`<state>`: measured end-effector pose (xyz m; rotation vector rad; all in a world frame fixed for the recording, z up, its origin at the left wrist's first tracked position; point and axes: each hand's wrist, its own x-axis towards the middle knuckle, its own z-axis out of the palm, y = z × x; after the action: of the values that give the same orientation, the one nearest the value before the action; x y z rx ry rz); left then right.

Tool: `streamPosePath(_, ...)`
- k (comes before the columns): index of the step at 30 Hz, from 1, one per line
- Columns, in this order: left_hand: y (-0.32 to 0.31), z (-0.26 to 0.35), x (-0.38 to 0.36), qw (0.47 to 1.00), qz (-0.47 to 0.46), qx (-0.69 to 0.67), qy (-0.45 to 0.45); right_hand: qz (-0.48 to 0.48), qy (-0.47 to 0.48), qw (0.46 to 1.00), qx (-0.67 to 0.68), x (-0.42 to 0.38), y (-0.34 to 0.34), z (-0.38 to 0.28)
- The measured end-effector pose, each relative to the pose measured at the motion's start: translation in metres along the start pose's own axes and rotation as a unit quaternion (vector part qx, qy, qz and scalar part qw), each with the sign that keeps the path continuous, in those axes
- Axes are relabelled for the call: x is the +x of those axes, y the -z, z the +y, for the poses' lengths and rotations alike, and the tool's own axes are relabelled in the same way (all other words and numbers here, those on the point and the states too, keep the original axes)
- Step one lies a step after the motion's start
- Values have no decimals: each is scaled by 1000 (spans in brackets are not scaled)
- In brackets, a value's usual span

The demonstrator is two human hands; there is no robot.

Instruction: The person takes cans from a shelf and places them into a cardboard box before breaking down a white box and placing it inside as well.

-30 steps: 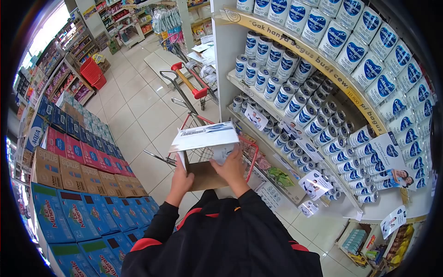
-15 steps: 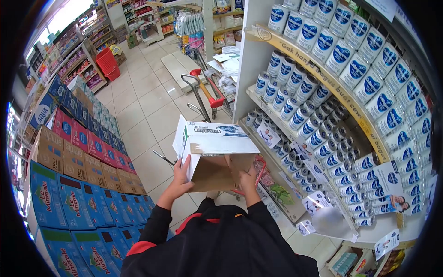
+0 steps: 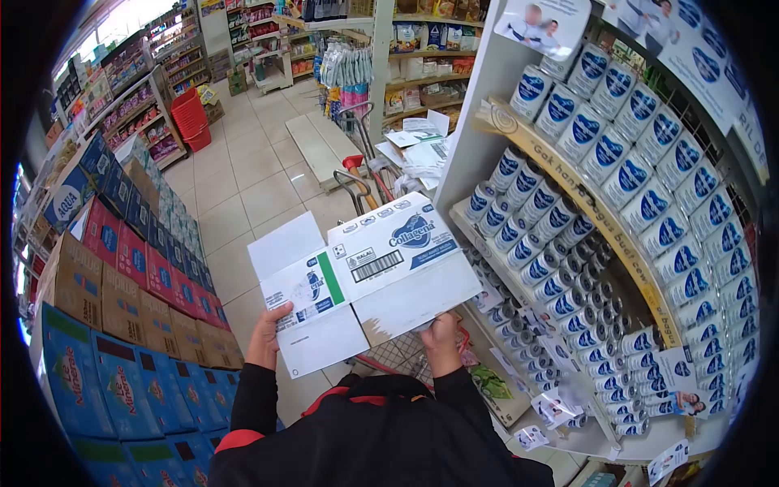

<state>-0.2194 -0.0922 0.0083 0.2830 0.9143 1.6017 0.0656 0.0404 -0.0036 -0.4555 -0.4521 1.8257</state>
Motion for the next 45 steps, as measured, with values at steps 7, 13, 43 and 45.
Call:
streamPosePath(7,13,89,28,994,29,86,-61,-134,-210,968,29,48,-44,-31)
streamPosePath(13,17,130,77,966,107,172,-161,-47,-97,967,-229,111,-97,-9)
streamPosePath(43,219,40,80,870,492,-33,5,509,45,791,-336,380,4,27)
streamPosePath(45,205,49,99,897,441,9,-37,514,-4,705,-489,368,-11,33)
